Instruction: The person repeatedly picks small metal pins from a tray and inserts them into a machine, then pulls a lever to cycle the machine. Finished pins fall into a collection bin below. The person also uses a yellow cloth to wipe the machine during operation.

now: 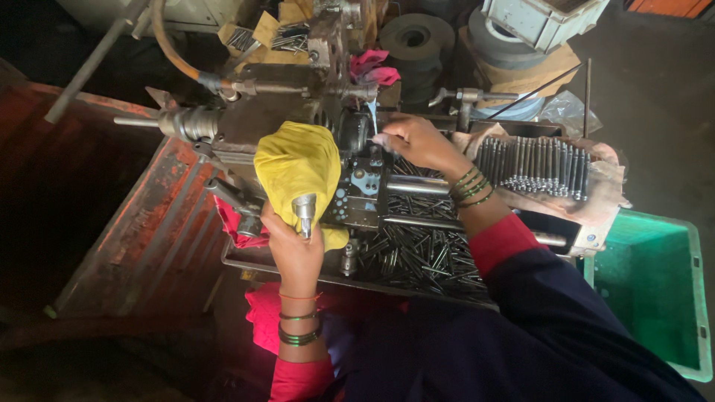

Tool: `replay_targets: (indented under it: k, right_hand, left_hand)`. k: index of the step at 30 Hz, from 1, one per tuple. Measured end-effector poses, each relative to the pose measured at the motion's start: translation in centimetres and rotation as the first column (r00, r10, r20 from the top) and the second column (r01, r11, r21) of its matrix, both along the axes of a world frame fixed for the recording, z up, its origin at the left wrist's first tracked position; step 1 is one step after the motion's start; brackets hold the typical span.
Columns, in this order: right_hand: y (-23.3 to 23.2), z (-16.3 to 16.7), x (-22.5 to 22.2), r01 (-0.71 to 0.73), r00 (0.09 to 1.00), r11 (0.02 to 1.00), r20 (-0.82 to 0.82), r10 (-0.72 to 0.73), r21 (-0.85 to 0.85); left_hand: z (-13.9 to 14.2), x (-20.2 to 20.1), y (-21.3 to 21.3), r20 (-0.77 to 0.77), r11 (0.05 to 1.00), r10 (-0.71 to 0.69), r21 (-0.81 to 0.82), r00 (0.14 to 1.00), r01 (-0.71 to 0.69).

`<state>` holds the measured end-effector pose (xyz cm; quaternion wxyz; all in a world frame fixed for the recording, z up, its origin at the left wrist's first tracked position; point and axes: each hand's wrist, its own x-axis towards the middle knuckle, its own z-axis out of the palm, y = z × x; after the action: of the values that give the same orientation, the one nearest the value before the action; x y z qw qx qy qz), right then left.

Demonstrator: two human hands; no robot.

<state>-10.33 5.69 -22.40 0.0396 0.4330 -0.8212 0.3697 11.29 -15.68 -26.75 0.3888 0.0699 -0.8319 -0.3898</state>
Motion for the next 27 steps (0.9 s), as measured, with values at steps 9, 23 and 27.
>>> replay_targets:
  k: [9,23,27]
  right_hand:
    - [3.4,-1.8,0.8,0.256,0.963,0.967,0.088,-0.256,0.020]
    - [1.1,-3.8,0.5,0.230,0.953,0.971,0.216,-0.211,-0.066]
    - [1.6,-3.8,0.3,0.139,0.974,0.980,0.196,-0.110,-0.139]
  left_hand:
    - [0.0,0.0,-0.8,-0.011,1.000,-0.018,0.013,1.000,0.018]
    - [-0.6,-0.2,-1.3,-0.006,1.000,-0.003,0.008,1.000,0.003]
    - [-0.5,-0.2,-1.0,0.007,1.000,0.008,0.010,1.000,-0.008]
